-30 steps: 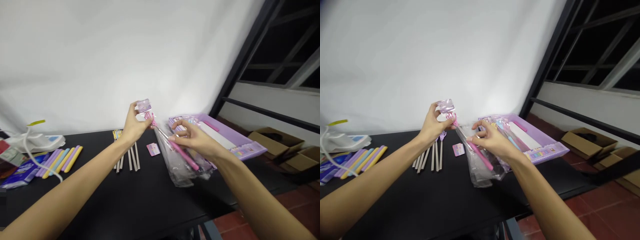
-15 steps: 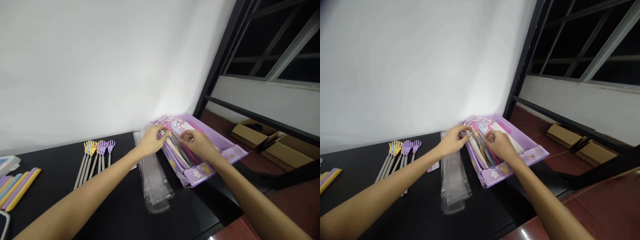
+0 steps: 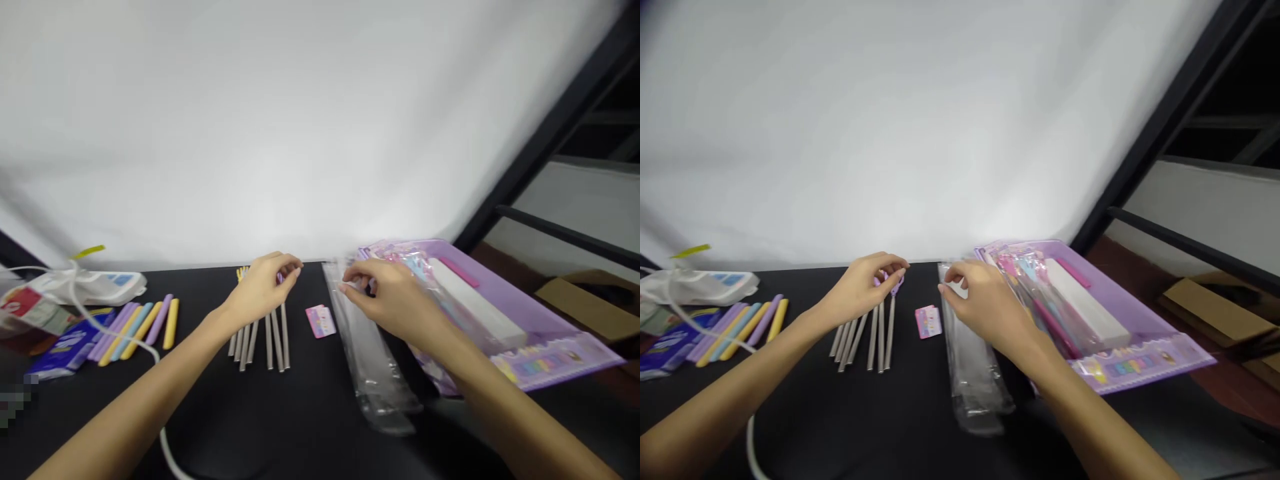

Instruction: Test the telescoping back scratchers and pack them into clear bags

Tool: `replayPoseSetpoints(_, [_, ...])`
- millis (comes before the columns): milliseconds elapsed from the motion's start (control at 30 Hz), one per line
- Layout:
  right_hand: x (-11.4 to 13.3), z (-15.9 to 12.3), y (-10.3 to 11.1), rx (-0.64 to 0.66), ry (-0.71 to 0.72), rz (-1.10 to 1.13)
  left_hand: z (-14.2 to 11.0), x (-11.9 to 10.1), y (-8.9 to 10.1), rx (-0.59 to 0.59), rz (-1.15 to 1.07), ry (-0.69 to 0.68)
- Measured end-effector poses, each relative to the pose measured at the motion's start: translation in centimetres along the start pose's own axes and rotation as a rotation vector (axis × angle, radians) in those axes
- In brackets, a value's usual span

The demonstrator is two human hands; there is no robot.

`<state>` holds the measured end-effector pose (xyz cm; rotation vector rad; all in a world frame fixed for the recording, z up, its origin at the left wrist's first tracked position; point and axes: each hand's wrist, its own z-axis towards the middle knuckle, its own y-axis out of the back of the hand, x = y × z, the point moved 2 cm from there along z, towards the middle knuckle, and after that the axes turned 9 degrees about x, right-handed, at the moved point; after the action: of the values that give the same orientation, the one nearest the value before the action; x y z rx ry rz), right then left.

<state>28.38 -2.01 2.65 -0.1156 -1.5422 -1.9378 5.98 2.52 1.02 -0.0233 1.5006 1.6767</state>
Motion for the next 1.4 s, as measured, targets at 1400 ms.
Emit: replayPoseSetpoints(1400, [7.1,1.2,-10.7,0.009,-0.016,0.152,-13.4,10.4,4.5,0.038,0.448,0.907])
